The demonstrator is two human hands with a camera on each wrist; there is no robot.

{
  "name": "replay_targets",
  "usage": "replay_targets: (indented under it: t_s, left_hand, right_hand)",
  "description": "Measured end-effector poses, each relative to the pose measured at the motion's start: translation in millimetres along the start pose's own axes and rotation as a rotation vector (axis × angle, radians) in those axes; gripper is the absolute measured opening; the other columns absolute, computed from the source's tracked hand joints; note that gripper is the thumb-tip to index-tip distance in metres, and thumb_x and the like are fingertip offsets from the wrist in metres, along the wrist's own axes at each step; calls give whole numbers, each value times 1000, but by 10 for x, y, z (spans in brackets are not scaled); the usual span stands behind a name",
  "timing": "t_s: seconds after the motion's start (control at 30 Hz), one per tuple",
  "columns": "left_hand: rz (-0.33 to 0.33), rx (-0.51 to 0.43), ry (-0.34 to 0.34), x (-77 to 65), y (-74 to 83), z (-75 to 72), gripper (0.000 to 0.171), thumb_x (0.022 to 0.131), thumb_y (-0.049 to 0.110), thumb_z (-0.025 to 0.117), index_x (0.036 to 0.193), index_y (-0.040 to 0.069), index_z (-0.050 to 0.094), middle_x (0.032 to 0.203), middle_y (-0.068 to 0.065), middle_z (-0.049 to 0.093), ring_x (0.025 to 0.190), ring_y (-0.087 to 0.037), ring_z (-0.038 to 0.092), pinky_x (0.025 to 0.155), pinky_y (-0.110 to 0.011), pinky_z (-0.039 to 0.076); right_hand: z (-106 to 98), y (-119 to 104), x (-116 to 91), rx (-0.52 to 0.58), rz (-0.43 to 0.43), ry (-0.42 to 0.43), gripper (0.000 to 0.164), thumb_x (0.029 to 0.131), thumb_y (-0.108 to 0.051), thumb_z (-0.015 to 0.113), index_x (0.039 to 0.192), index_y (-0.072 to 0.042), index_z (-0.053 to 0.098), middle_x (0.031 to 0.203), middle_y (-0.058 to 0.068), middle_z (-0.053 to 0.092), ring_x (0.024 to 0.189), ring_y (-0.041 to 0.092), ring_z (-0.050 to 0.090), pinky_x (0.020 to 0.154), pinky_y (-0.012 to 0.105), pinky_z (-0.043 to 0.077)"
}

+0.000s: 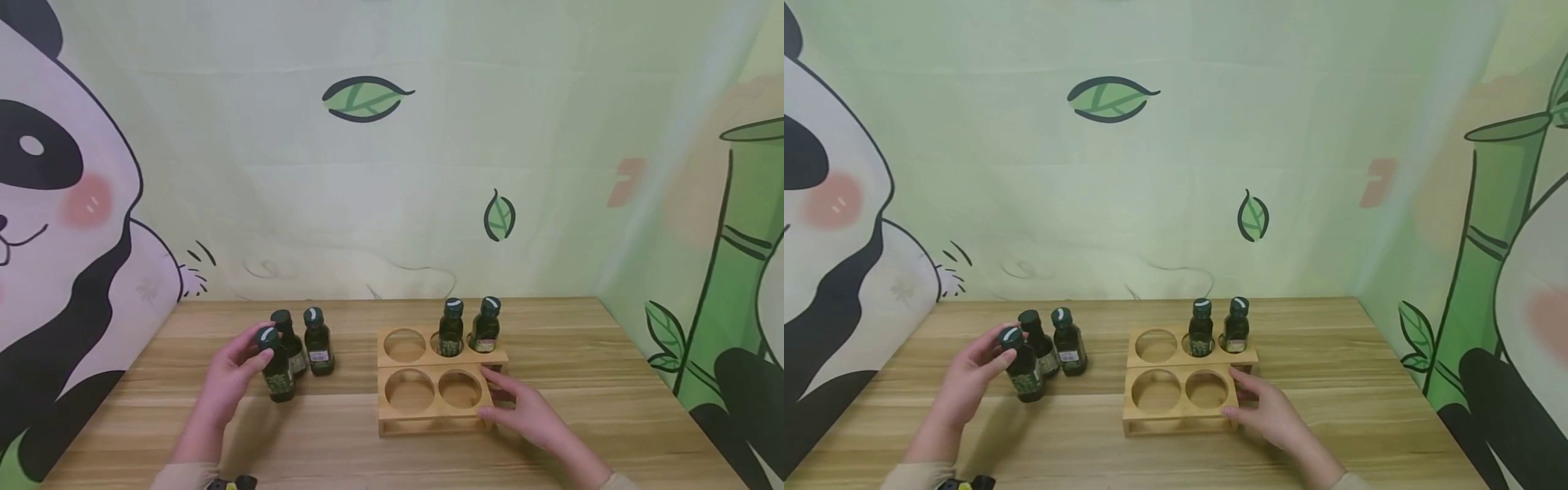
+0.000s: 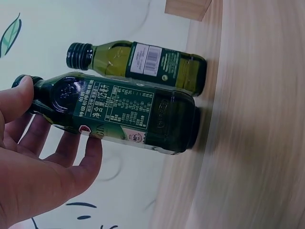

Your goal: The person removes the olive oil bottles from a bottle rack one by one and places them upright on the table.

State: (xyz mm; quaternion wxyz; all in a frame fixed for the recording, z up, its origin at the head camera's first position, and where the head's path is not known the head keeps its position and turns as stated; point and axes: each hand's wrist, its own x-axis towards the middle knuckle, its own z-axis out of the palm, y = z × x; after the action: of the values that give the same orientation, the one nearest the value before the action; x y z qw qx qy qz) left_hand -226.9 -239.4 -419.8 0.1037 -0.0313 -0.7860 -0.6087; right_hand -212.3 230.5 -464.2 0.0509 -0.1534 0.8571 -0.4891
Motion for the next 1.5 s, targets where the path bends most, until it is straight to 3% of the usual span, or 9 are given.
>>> replay_targets:
  t_s: [0.1,0.53,0.9,1.3,1.5]
  left_hand:
    - [3,7,-4,7,-22,-36,49,97,12,65,143,2,50,111,29,59,107,2,54,88,-19,45]
    - [41,-21,13,39,-118,-162,48,97,8,63,142,1,50,107,29,62,104,6,55,86,-13,46]
    - [63,-69,-6,165,-227,-305,44,98,7,61,142,4,51,111,25,65,106,8,56,88,-11,43]
    - [41,12,-19,312,-259,-428,49,99,15,61,143,0,47,112,27,62,105,10,54,89,-10,42]
    - [37,42,-45,351,-263,-460,50,99,20,62,146,9,48,118,23,62,107,9,53,89,-12,42]
  right_hand:
    - [3,-7,-4,3,-13,0,75,86,-23,79,145,5,44,144,30,44,118,43,57,89,36,54]
    - [9,-4,7,-1,-3,7,75,85,-25,79,145,4,44,143,29,46,117,42,57,90,39,53]
    - [14,1,-2,15,-21,11,73,86,-18,79,145,6,43,143,30,45,117,42,58,89,43,53]
    - [11,-2,-5,-2,-7,17,74,85,-20,79,145,5,44,142,30,46,117,42,57,90,42,53]
    - [11,0,0,-8,-5,15,74,85,-22,79,145,4,44,142,29,47,117,42,58,89,38,54]
